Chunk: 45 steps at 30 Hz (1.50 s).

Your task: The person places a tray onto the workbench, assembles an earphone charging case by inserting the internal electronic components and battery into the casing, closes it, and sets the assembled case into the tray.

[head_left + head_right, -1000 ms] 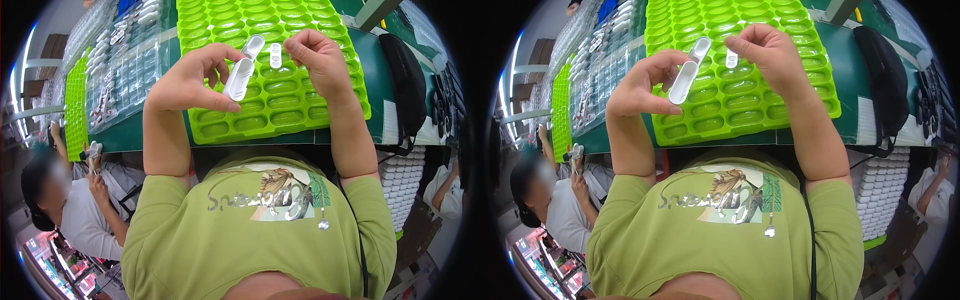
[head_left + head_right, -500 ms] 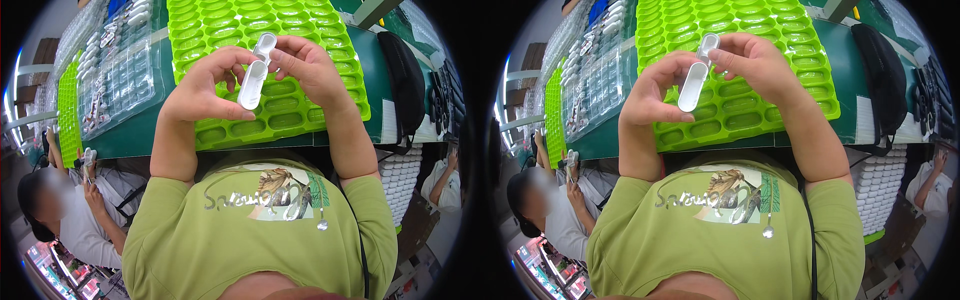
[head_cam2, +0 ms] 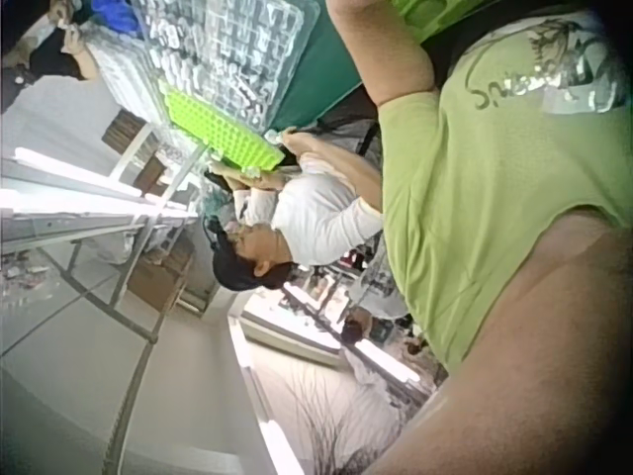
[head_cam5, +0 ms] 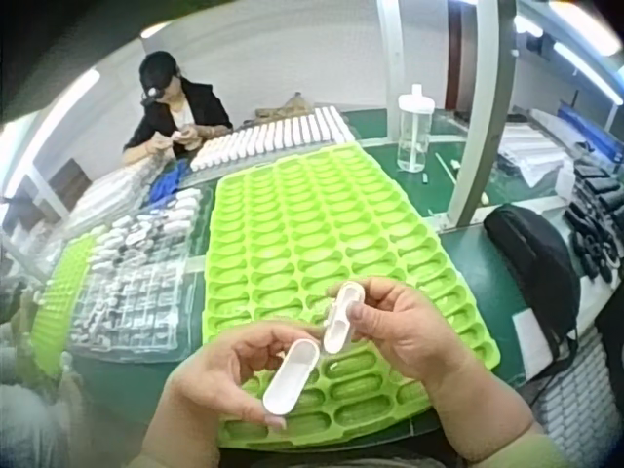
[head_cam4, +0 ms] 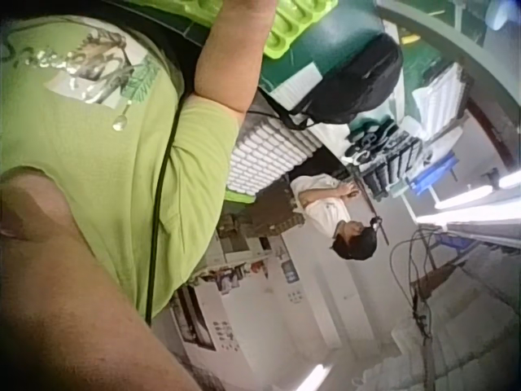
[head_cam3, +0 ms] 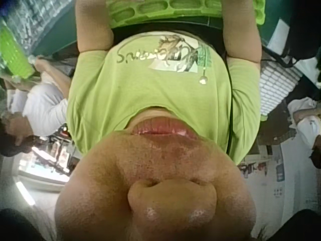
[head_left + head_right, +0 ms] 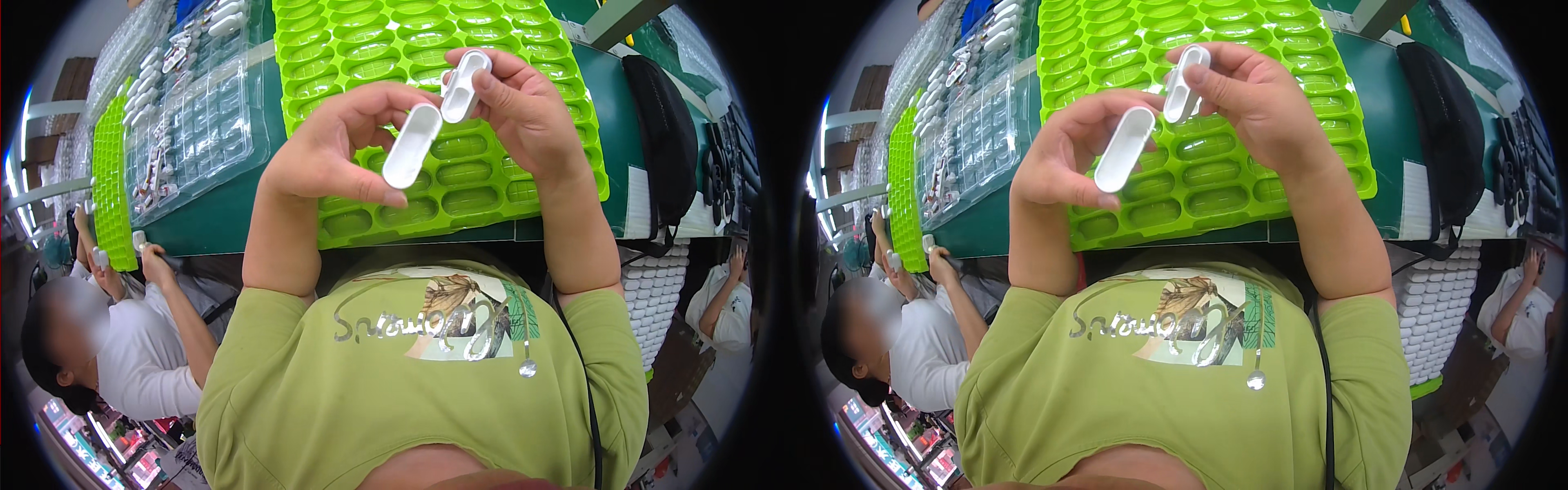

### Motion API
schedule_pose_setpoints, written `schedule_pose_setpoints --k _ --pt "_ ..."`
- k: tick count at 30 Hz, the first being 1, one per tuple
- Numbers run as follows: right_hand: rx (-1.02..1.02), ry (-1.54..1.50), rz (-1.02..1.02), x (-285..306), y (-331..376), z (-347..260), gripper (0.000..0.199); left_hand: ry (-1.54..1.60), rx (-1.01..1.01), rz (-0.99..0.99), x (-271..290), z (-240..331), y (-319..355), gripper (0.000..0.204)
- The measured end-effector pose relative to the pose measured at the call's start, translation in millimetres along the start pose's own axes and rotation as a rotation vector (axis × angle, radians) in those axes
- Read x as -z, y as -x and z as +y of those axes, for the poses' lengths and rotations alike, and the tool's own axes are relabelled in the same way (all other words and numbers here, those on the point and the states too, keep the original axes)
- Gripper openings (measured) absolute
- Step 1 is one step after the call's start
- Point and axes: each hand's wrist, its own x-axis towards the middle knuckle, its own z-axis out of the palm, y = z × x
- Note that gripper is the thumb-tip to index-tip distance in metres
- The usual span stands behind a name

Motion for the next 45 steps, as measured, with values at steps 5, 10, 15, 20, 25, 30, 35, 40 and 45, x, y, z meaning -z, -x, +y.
schedule_pose_setpoints --k 5,10,15,20,25,30,35,40,45 --pt "-0.053 -0.072 -0.009 -6.4 3.5 -5.9 0.034 -0.217 -0.006 0.231 -0.6 -3.2 -3.6 0.07" --pt "-0.129 0.029 -0.078 -6.6 5.9 -2.5 0.035 -0.528 -0.09 0.296 -5.5 -15.9 -12.1 0.06" --pt "-0.167 0.178 -0.008 -8.4 4.9 5.0 0.034 -0.533 -0.061 0.284 -8.3 -15.3 -12.3 0.064" --pt "-0.161 0.169 -0.028 -7.8 5.8 5.2 0.033 -0.402 -0.146 0.317 -9.5 -21.2 -13.1 0.068" --pt "-0.17 0.128 0.004 -6.4 7.3 3.6 0.033 -0.451 -0.178 0.306 -10.3 -20.4 -13.4 0.071" --pt "-0.181 0.154 0.009 -4.8 8.1 0.2 0.034 -0.494 -0.173 0.335 -11.2 -20.0 -13.3 0.072" --pt "-0.172 0.192 0.014 -6.7 7.4 0.5 0.034 -0.55 -0.182 0.33 -12.8 -19.3 -12.9 0.072" --pt "-0.182 0.234 0.023 -7.5 7.9 -0.3 0.034 -0.572 -0.185 0.339 -13.5 -19.3 -12.2 0.071" --pt "-0.164 0.245 0.005 -7.9 7.9 -0.3 0.033 -0.519 -0.185 0.331 -14.7 -20.5 -12.2 0.071"
